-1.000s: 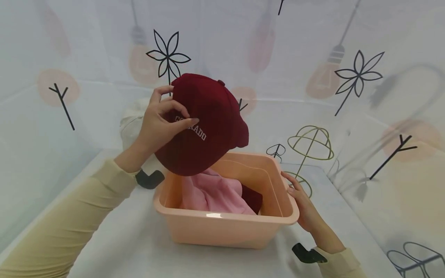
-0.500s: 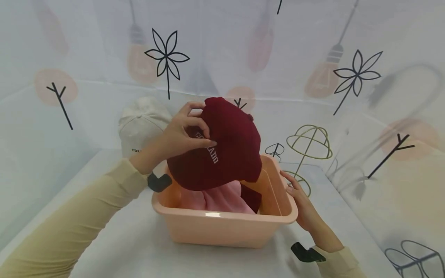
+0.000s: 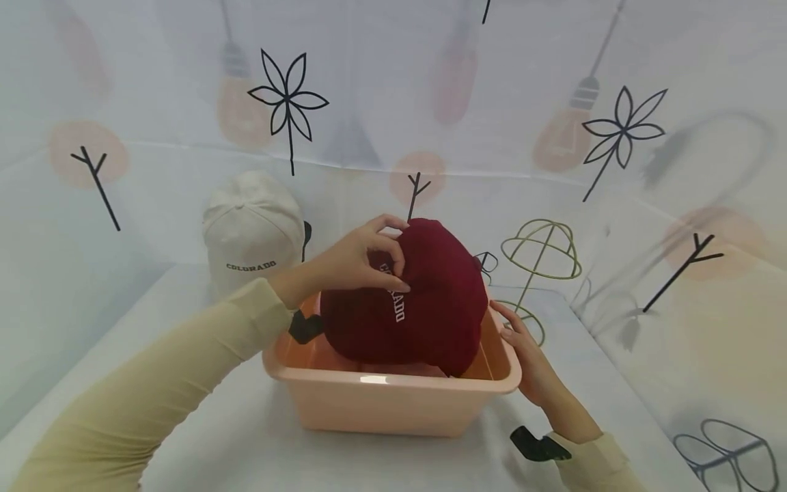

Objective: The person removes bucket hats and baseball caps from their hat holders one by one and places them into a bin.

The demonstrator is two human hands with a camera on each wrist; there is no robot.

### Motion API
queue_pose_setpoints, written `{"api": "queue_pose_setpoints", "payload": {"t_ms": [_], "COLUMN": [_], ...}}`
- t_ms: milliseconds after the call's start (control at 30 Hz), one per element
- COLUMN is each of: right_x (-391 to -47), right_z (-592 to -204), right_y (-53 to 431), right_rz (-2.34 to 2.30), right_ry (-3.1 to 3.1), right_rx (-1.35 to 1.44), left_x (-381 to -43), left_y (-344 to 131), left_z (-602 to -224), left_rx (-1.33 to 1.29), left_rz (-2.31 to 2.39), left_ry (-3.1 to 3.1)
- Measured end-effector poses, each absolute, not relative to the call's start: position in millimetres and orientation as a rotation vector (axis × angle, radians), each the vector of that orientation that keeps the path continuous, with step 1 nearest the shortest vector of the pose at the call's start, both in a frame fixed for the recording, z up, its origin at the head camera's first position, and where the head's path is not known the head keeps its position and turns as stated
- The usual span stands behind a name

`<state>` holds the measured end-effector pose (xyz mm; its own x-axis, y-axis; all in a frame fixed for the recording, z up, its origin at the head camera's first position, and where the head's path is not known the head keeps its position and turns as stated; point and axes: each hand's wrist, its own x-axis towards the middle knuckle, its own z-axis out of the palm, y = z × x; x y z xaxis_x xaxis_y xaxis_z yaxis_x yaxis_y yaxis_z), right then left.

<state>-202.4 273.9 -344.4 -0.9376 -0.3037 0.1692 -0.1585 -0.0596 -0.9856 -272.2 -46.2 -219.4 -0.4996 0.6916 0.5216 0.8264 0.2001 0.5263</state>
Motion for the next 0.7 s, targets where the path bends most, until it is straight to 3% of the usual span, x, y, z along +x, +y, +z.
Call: {"api": "queue_pose_setpoints", "payload": {"t_ms": [500, 700], "right_x": [-203, -203], "right_z": [-347, -346], "right_y": [274, 274], "right_rz": [-2.132, -2.136], "right_ry": [2.119, 2.132], "right_rx": [-0.499, -0.475], "left_x": [-294, -299], "left_y": [-41, -33], "left_z": [-254, -263], "left_rx": [-1.543, -1.717], "left_rz": [-1.047, -0.789], "left_ry": [-2.675, -2.780]}}
